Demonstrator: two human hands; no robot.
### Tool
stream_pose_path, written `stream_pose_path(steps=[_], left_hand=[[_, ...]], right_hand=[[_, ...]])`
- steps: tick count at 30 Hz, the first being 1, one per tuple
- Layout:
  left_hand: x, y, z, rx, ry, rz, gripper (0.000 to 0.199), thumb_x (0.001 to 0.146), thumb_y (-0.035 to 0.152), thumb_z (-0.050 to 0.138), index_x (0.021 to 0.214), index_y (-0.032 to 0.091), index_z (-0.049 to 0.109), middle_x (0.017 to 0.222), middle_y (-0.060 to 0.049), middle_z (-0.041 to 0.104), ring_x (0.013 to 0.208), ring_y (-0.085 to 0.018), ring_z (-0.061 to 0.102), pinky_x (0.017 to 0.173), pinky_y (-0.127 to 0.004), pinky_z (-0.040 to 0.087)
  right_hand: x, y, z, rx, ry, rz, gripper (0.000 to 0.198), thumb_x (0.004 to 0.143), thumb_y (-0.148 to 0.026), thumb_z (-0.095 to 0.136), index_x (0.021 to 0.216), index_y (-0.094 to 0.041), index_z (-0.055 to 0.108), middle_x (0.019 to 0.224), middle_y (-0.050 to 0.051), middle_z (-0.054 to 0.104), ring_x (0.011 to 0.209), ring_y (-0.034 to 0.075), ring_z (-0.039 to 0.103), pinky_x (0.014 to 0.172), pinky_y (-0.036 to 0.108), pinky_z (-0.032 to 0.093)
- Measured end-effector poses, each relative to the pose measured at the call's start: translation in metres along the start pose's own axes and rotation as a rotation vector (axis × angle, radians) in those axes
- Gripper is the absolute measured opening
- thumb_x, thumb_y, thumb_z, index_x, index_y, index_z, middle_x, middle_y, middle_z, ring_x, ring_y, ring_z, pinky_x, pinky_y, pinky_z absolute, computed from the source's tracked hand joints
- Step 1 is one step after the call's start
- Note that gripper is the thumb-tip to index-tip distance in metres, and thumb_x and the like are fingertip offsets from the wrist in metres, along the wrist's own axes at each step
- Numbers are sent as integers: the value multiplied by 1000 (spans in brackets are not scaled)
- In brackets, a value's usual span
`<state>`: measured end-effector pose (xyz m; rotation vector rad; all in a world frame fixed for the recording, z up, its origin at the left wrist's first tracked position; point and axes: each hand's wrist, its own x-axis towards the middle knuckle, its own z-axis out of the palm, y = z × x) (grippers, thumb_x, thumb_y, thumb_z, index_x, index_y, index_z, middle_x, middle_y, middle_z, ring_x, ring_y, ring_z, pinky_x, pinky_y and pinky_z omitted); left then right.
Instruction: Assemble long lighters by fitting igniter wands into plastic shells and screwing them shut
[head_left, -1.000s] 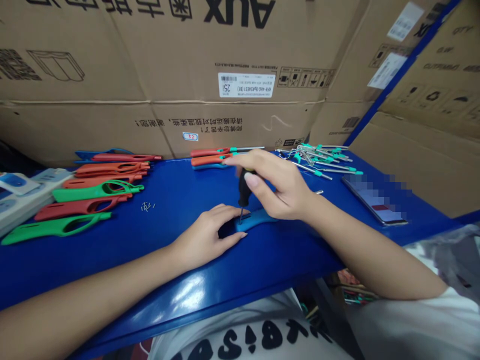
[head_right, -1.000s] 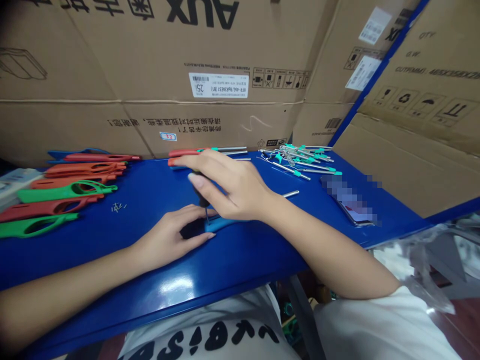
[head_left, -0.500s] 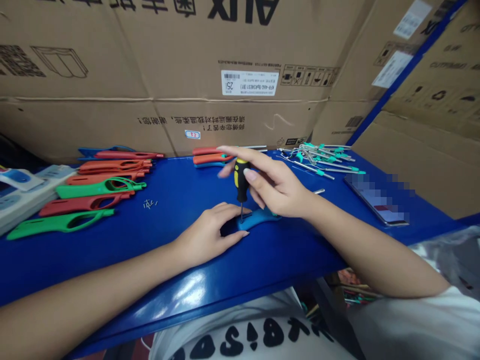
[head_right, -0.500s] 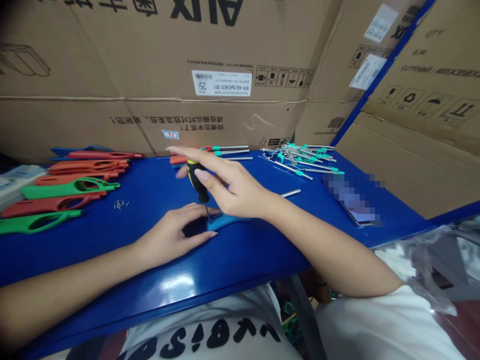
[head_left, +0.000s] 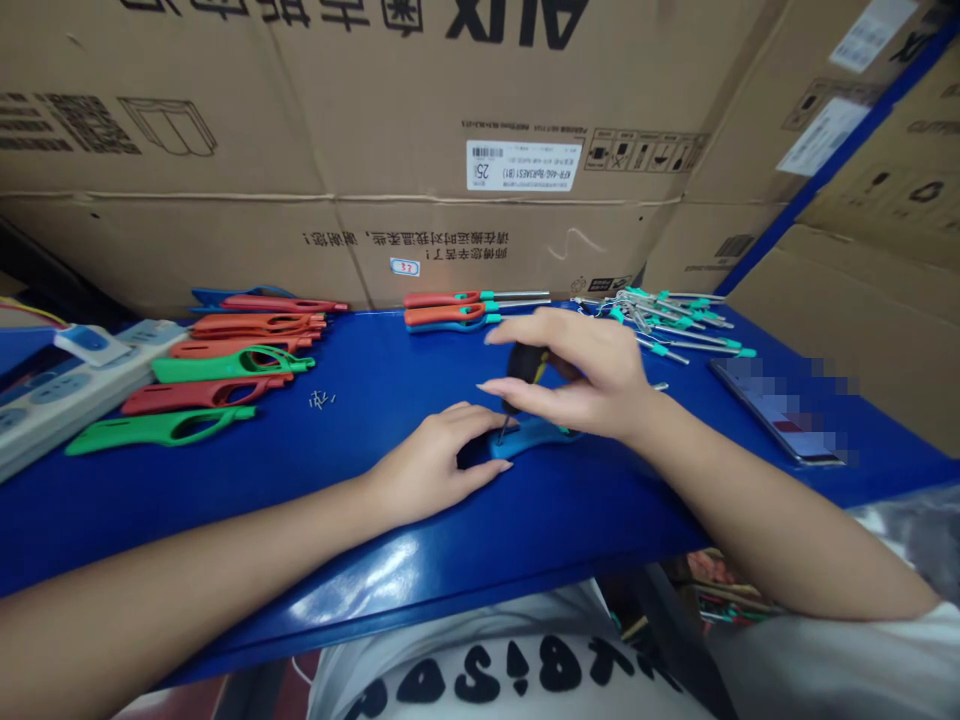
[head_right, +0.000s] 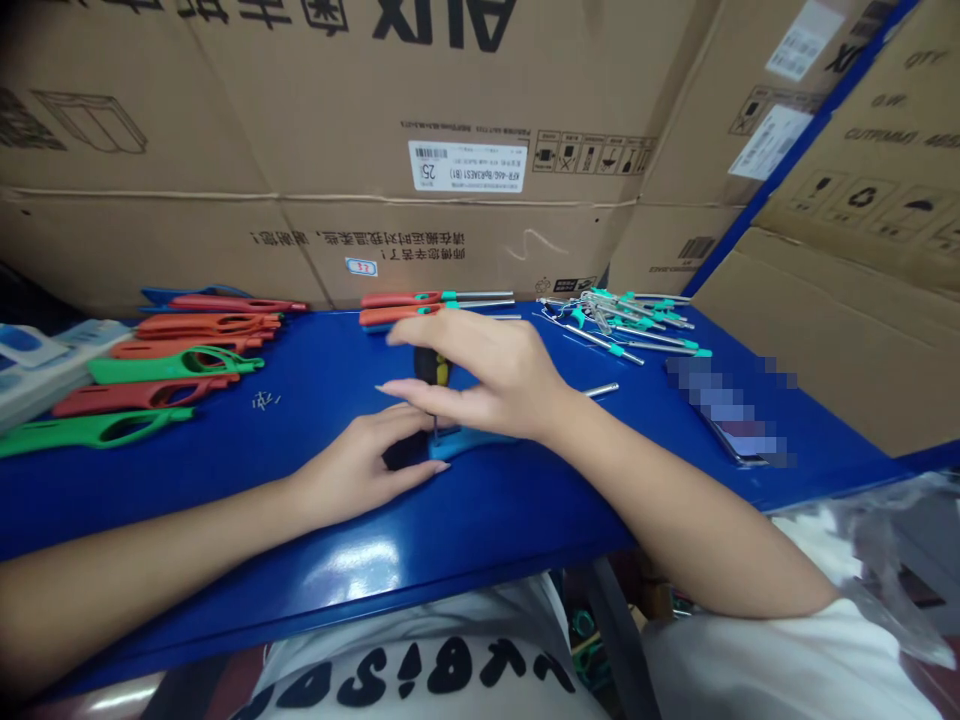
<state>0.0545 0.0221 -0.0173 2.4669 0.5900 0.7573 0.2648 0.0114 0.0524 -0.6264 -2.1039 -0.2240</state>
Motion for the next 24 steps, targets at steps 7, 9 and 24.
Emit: stream_pose_path(steps=[7, 9, 24], left_hand=[[0, 0, 0, -6, -23, -12, 32, 90, 25, 72, 120, 19, 65, 115, -7, 73, 107, -22, 68, 97, -38, 54], [0, 0, 0, -8, -16, -11, 31, 90, 25, 72, 120, 18, 65, 117, -7, 73, 109, -22, 67, 99, -38, 53], [-1, 0, 0, -24, -14, -22, 34, 90, 26, 71, 123, 20, 64, 120, -7, 72, 113, -23, 66, 101, -40, 52]], right_hand=[[1, -4, -1, 231, -150, 158, 40, 105, -27, 37, 142, -18, 51, 121, 9, 72, 96, 16, 72, 80, 29, 59], [1, -4, 1, 201, -109, 173, 33, 103, -32, 48, 131, -18, 60, 113, 8, 74, 90, 15, 72, 78, 28, 59], [3, -6, -2, -130, -8, 51, 31, 96, -40, 61, 117, -18, 70, 99, 7, 78, 81, 17, 73, 81, 29, 59]])
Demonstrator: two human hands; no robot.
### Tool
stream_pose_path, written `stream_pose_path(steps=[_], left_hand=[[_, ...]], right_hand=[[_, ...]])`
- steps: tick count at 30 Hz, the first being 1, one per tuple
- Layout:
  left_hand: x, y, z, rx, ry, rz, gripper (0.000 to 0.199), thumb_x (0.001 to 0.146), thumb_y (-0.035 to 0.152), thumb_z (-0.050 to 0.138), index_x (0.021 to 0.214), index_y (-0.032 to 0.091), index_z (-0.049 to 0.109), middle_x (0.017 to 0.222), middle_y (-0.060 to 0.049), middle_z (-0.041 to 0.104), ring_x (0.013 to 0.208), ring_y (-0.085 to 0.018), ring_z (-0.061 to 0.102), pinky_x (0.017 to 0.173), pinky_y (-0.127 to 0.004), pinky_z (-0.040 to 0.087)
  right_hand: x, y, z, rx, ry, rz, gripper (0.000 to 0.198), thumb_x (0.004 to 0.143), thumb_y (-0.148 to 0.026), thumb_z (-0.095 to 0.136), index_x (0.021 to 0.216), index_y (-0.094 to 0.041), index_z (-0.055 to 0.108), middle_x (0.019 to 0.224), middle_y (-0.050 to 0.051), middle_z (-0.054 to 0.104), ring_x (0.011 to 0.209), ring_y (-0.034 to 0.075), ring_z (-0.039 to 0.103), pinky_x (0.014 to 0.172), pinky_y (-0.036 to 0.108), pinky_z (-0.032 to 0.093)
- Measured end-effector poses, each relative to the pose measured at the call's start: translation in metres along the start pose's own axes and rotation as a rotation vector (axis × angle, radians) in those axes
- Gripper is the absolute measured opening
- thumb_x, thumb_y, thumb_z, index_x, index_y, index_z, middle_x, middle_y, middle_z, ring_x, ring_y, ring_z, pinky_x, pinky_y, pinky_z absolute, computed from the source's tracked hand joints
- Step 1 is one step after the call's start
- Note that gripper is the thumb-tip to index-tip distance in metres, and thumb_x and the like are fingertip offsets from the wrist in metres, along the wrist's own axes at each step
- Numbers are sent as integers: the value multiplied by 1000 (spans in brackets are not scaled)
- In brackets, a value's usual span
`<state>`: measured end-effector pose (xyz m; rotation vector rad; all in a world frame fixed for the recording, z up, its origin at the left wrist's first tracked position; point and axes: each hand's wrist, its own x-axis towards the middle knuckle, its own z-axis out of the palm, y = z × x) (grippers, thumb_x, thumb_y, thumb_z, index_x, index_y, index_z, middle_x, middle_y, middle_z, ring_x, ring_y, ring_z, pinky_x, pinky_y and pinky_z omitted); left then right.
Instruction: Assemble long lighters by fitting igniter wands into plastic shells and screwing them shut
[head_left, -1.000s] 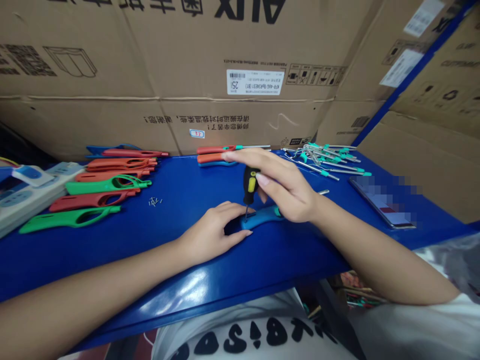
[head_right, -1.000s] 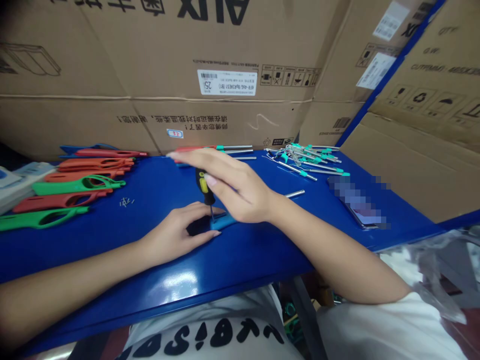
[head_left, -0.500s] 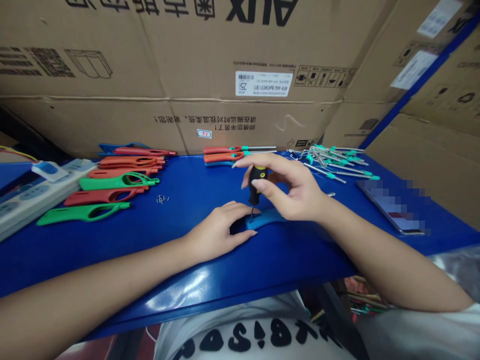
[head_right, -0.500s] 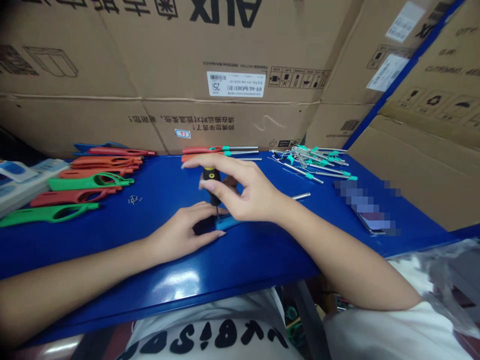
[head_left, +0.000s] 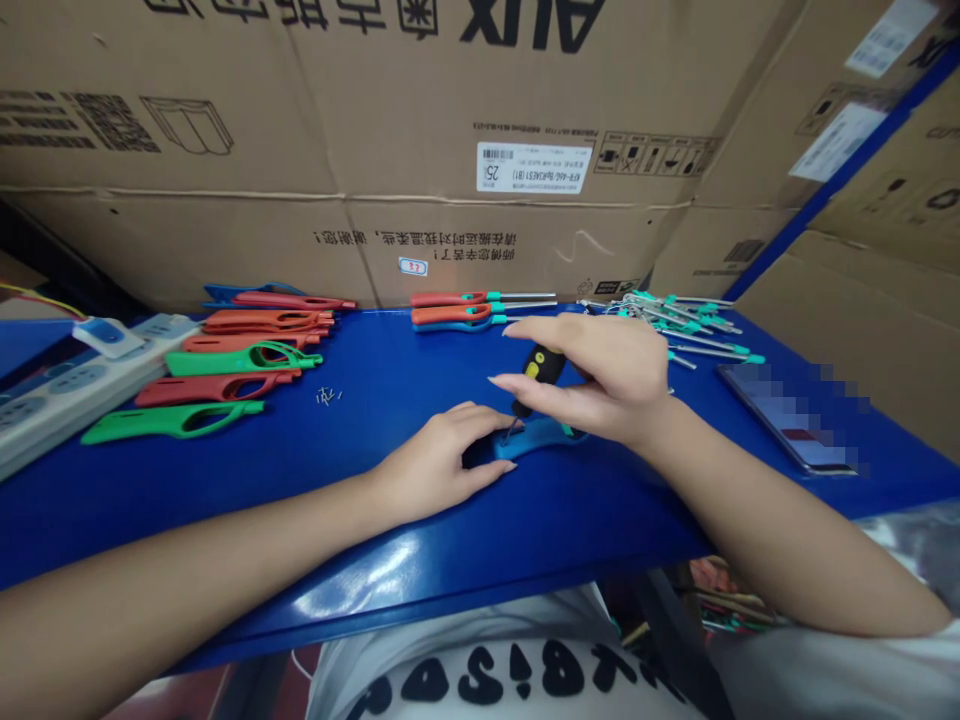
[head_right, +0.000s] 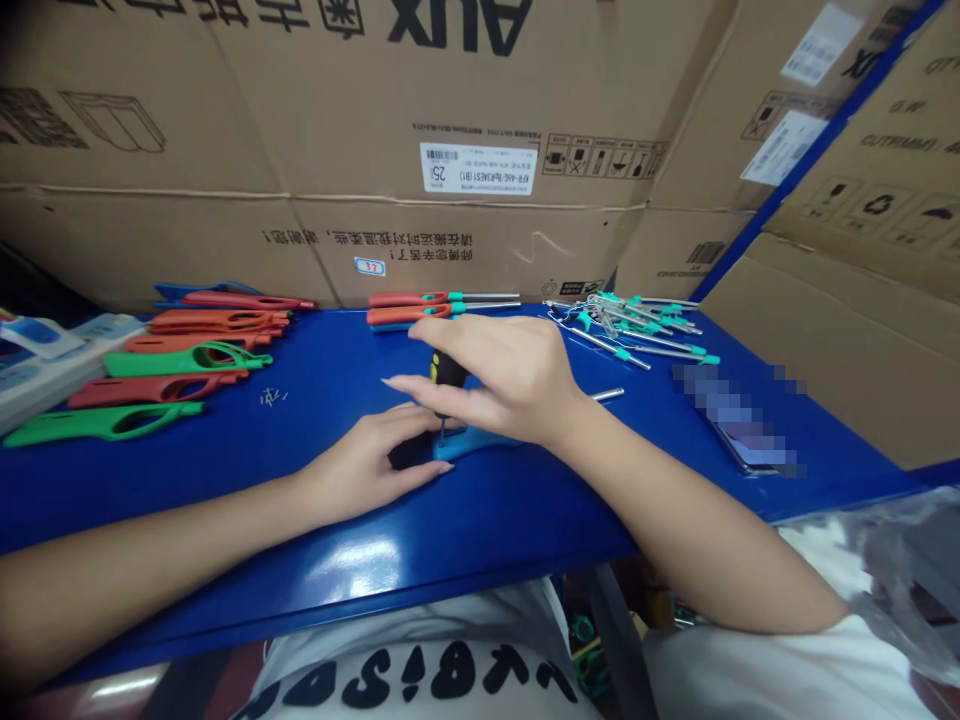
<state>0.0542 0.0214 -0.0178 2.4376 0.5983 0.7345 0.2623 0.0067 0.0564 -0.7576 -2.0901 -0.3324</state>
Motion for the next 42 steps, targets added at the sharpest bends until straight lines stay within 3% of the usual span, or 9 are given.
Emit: stream_pose_path(steps=[6, 10, 16, 22, 28, 31, 34, 38, 42], left_hand=[[1, 2, -1, -13, -14, -9, 31, 90, 26, 71, 121, 21, 65, 119, -7, 72, 111, -23, 66, 100, -40, 53], [0, 2, 0, -25, -2, -12, 32, 90, 25, 72, 121, 21, 64, 121, -7, 72, 114, -23, 66, 102, -40, 52], [1, 2, -1, -24, -19, -7, 32, 90, 25, 71, 121, 20, 64, 119, -7, 72, 111, -23, 66, 100, -40, 52], [0, 1, 0, -25, -12, -9, 33, 90, 26, 72, 121, 20, 64, 123, -7, 72, 118, -24, 64, 103, -42, 51], [1, 3, -2, -37, -22, -12, 33, 90, 26, 71, 122, 20, 64, 120, -8, 72, 114, -24, 66, 100, -41, 53], [1, 3, -2, -31, -18, -9, 32, 90, 27, 72, 121, 21, 65, 120, -7, 72, 114, -24, 66, 100, -42, 53], [0, 1, -1, -34, -17, -4, 31, 91, 30, 71, 120, 21, 65, 121, -8, 72, 115, -25, 65, 101, -43, 52], [1, 0, 0, -28, -22, 8, 32, 91, 30, 71, 121, 21, 64, 121, -9, 72, 113, -25, 66, 100, -43, 52], [1, 0, -1, -16, -26, -2, 32, 90, 28, 73, 120, 20, 65, 117, -7, 73, 112, -24, 66, 99, -40, 53]], right_hand=[[6, -1, -5, 362, -176, 143, 37, 106, -26, 37, 134, -20, 61, 110, 6, 76, 75, 12, 71, 73, 27, 59], [6, 1, -5, 128, -39, 75, 25, 94, -39, 66, 109, -21, 73, 90, 5, 78, 80, 17, 73, 77, 29, 59], [7, -2, -5, 395, -201, 182, 38, 105, -26, 40, 138, -21, 57, 125, 9, 71, 89, 14, 72, 74, 27, 59], [6, 4, -6, 171, -23, 108, 28, 86, -42, 74, 105, -21, 74, 92, 5, 78, 71, 16, 70, 68, 28, 57], [4, -1, -5, 382, -206, 191, 40, 103, -25, 45, 142, -20, 52, 107, 6, 75, 76, 12, 70, 68, 25, 57], [5, -2, -3, 455, -194, 224, 31, 98, -29, 57, 127, -18, 62, 97, 4, 74, 68, 11, 67, 60, 22, 54], [3, 2, 2, 237, -53, 156, 25, 88, -37, 72, 104, -18, 68, 92, 4, 74, 69, 13, 66, 65, 25, 55], [1, 4, 6, 184, -36, 81, 26, 99, -32, 56, 119, -19, 65, 112, 9, 74, 87, 16, 70, 81, 30, 56], [3, 3, 8, 470, -121, 198, 32, 105, -27, 41, 129, -19, 61, 111, 7, 73, 65, 10, 65, 62, 24, 54]])
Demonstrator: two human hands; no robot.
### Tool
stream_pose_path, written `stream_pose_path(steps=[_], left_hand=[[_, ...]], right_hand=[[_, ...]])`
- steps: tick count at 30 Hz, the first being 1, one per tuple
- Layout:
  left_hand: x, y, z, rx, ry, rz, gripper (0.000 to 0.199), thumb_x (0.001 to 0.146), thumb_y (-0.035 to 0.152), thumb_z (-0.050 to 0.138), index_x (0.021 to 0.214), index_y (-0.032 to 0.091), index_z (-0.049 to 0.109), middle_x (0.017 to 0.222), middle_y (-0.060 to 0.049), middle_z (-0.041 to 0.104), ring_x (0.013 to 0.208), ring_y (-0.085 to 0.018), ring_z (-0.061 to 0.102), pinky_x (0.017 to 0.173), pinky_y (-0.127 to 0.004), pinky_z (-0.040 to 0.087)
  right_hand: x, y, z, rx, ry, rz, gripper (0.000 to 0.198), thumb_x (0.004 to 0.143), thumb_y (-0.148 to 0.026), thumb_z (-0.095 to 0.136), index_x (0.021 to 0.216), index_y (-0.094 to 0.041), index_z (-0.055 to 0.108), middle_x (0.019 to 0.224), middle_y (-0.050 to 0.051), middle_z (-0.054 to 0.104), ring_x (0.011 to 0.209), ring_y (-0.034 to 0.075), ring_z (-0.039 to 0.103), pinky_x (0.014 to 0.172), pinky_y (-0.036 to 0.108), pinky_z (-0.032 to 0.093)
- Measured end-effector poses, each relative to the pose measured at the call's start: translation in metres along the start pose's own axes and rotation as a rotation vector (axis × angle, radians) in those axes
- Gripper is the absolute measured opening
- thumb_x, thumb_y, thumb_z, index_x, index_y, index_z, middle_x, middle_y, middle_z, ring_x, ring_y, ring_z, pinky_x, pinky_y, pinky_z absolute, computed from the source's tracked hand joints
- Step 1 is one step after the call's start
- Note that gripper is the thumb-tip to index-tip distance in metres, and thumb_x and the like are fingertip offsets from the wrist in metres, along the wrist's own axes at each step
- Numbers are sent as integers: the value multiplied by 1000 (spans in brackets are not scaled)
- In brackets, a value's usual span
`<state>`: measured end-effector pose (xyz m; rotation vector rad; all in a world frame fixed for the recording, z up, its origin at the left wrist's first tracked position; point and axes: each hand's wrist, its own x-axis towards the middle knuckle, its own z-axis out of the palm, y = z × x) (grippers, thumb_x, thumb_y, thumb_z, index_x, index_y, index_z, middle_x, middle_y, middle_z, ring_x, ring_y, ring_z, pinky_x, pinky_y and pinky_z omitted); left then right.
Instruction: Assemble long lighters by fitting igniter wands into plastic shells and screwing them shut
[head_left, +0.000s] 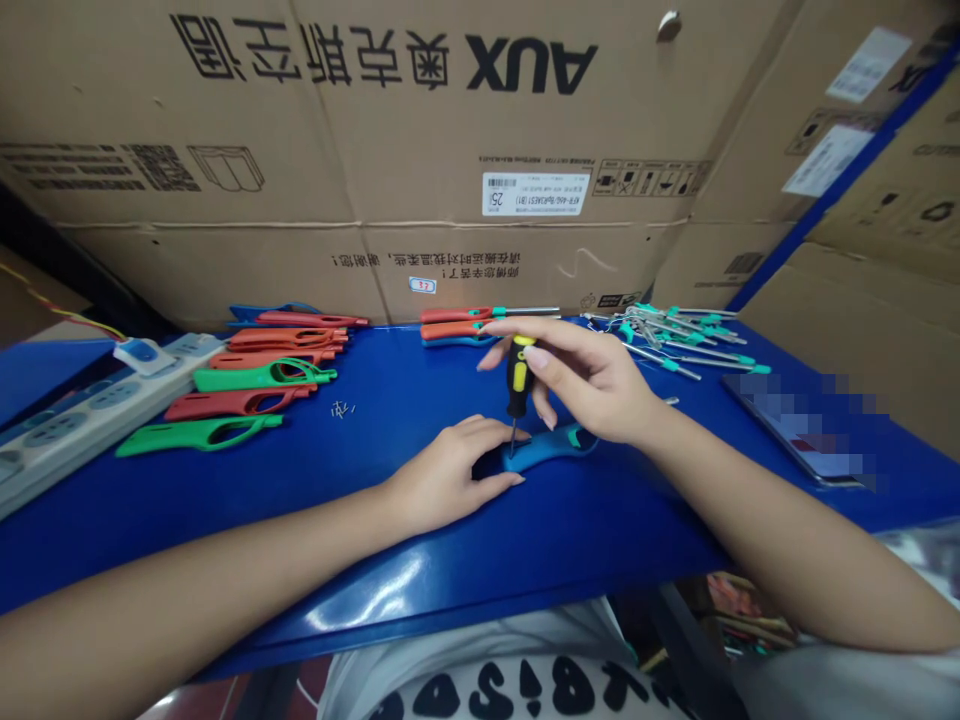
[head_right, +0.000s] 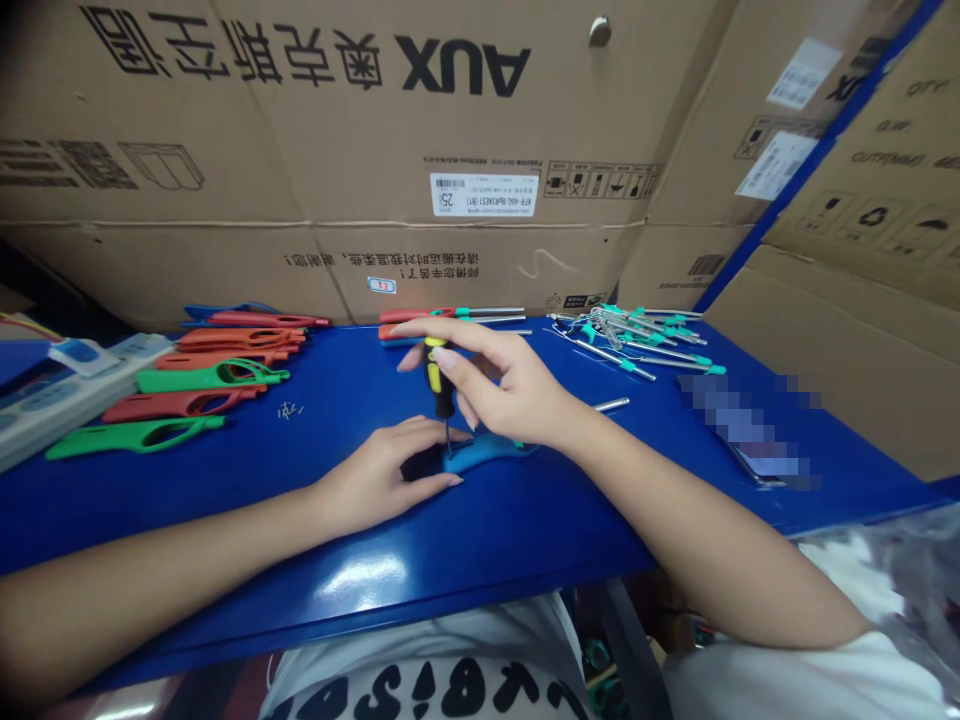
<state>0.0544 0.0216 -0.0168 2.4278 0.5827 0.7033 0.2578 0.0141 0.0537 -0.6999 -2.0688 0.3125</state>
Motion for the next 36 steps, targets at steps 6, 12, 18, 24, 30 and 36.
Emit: stream_pose_path(steps=[6, 12, 18, 24, 30, 36], left_hand=[[0, 1, 0, 19, 12, -3, 31, 91, 31, 71, 120, 22, 65, 119, -7, 73, 112, -24, 67, 99, -41, 53], [1, 1, -1, 33, -1, -5, 31, 90, 30, 72, 119, 22, 65, 118, -6, 73, 111, -24, 67, 98, -40, 54], [0, 1, -1, 44, 6, -2, 31, 91, 29, 72, 119, 21, 65, 118, -6, 73, 112, -23, 67, 99, -38, 53], [0, 1, 0, 35, 8, 1, 29, 91, 31, 72, 118, 21, 65, 117, -6, 73, 111, -24, 67, 99, -39, 53], [0, 1, 0, 44, 8, 12, 32, 91, 28, 72, 121, 19, 65, 118, -7, 73, 111, -23, 66, 99, -39, 53], [0, 0, 2, 42, 25, 6, 30, 89, 26, 73, 117, 18, 66, 118, -7, 73, 112, -24, 67, 99, -39, 54]], right_hand=[[0, 4, -4, -357, 145, -207, 23, 91, -39, 70, 102, -19, 71, 88, 4, 74, 73, 15, 67, 72, 28, 55], [2, -2, -10, -12, -75, -19, 36, 106, -28, 37, 133, -19, 60, 122, 8, 71, 93, 14, 70, 81, 28, 57], [5, 0, -13, -210, 89, -115, 21, 90, -36, 72, 96, -17, 73, 85, 3, 72, 67, 10, 61, 67, 24, 51], [3, -3, -12, -89, -34, -41, 33, 106, -29, 42, 127, -19, 65, 114, 7, 73, 94, 14, 69, 85, 29, 56], [6, -14, -10, -38, 3, -90, 18, 99, -23, 57, 108, -17, 72, 97, 5, 76, 87, 14, 70, 83, 28, 57], [0, -14, -6, -404, 51, -270, 25, 94, -41, 65, 104, -19, 72, 90, 5, 72, 77, 14, 66, 70, 24, 54]])
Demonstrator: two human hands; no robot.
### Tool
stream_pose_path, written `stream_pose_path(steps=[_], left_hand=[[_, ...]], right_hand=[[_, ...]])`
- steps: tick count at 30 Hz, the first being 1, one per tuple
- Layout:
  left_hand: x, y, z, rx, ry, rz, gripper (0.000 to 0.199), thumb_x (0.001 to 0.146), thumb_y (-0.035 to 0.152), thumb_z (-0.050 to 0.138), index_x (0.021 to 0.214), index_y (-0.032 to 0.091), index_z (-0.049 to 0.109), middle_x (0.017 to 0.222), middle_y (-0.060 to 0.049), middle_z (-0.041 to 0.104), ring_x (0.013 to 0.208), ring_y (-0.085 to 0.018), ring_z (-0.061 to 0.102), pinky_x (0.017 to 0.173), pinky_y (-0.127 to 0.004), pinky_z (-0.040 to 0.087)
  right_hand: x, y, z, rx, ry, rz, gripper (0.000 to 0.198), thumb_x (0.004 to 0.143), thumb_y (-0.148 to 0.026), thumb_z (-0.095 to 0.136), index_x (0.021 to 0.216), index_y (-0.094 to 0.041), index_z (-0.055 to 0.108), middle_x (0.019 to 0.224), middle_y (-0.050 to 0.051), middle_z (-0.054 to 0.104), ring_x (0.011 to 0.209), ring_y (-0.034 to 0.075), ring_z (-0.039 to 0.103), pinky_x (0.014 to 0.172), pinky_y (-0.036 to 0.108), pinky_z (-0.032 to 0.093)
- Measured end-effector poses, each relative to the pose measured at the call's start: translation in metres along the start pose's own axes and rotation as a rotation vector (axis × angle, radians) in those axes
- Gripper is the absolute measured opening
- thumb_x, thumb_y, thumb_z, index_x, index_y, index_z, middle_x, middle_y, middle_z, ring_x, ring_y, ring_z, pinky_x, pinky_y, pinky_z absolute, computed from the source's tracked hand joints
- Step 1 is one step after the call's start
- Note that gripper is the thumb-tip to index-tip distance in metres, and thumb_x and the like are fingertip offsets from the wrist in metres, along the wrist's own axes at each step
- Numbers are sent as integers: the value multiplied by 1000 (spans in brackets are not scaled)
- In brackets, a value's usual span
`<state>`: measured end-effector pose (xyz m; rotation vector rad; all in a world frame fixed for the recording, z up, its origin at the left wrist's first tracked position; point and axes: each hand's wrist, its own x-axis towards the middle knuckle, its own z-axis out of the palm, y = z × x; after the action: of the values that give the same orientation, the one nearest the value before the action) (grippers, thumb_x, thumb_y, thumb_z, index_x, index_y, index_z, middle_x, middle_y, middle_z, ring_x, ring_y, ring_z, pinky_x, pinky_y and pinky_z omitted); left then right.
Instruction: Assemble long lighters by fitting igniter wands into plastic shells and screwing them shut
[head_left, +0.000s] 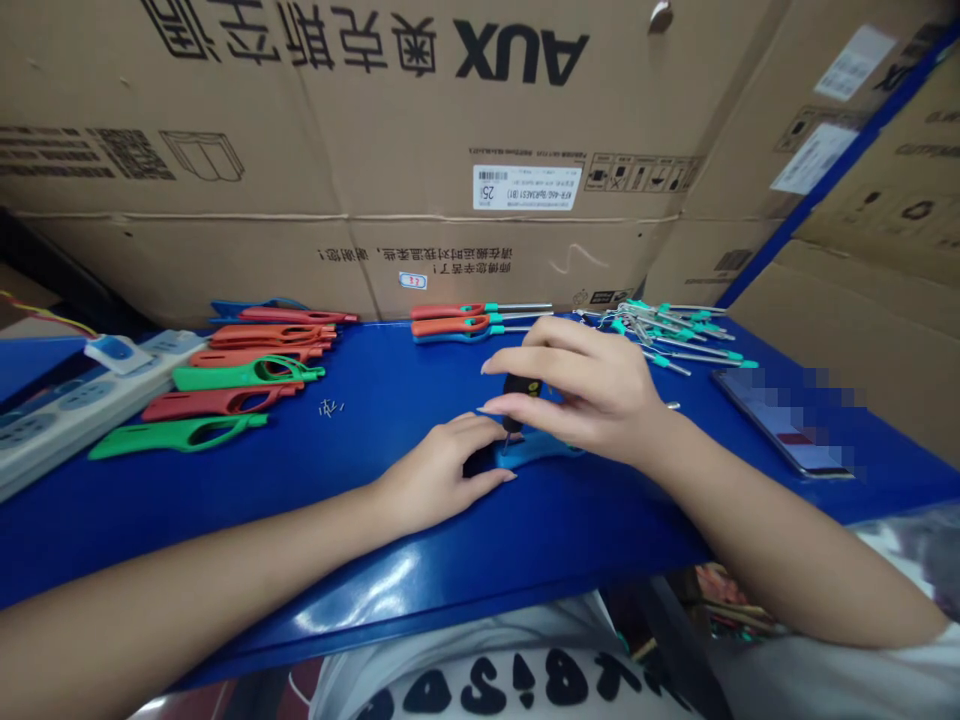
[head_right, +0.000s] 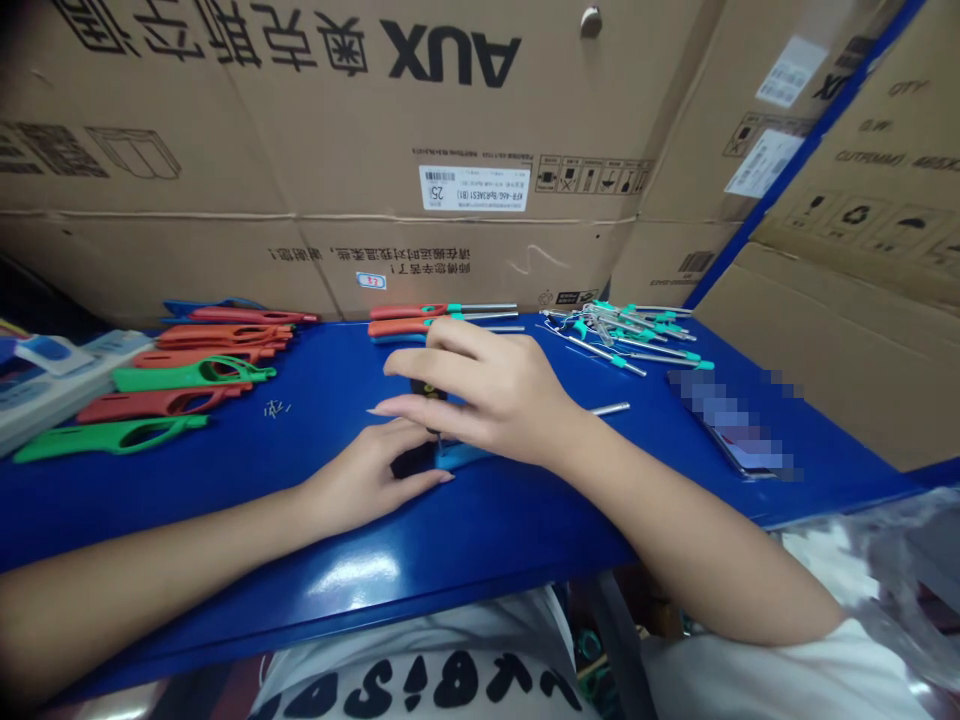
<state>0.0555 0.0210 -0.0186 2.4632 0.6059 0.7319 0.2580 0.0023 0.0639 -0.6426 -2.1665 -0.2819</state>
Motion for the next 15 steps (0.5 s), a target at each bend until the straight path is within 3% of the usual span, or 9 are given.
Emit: stream_pose_path(steps=[3, 6, 9, 15], left_hand=[[0, 1, -1, 4, -5, -5, 28, 90, 26, 72, 116, 19, 66, 117, -7, 74, 112, -24, 67, 99, -38, 54], [0, 2, -2, 6, -16, -13, 26, 91, 25, 71, 115, 19, 67, 114, -6, 74, 109, -22, 68, 98, -36, 54], [0, 2, -2, 14, -14, -19, 29, 91, 25, 71, 119, 20, 67, 114, -4, 74, 108, -22, 68, 98, -36, 53], [1, 2, 0, 28, 0, -39, 28, 89, 25, 73, 116, 20, 68, 111, -3, 75, 102, -22, 69, 94, -35, 55]], right_hand=[[-4, 1, 5, -27, -19, 45, 30, 101, -37, 53, 120, -19, 67, 106, 8, 73, 92, 17, 69, 78, 28, 56], [-2, 2, 5, 291, -73, 190, 36, 106, -24, 38, 134, -19, 58, 118, 7, 71, 101, 16, 69, 83, 29, 57], [2, 4, 2, 556, -121, 285, 28, 102, -22, 48, 124, -17, 65, 110, 5, 74, 91, 13, 70, 73, 23, 57], [5, -1, -1, 367, -52, 225, 18, 95, -19, 61, 110, -17, 71, 100, 4, 74, 82, 13, 67, 78, 26, 54]])
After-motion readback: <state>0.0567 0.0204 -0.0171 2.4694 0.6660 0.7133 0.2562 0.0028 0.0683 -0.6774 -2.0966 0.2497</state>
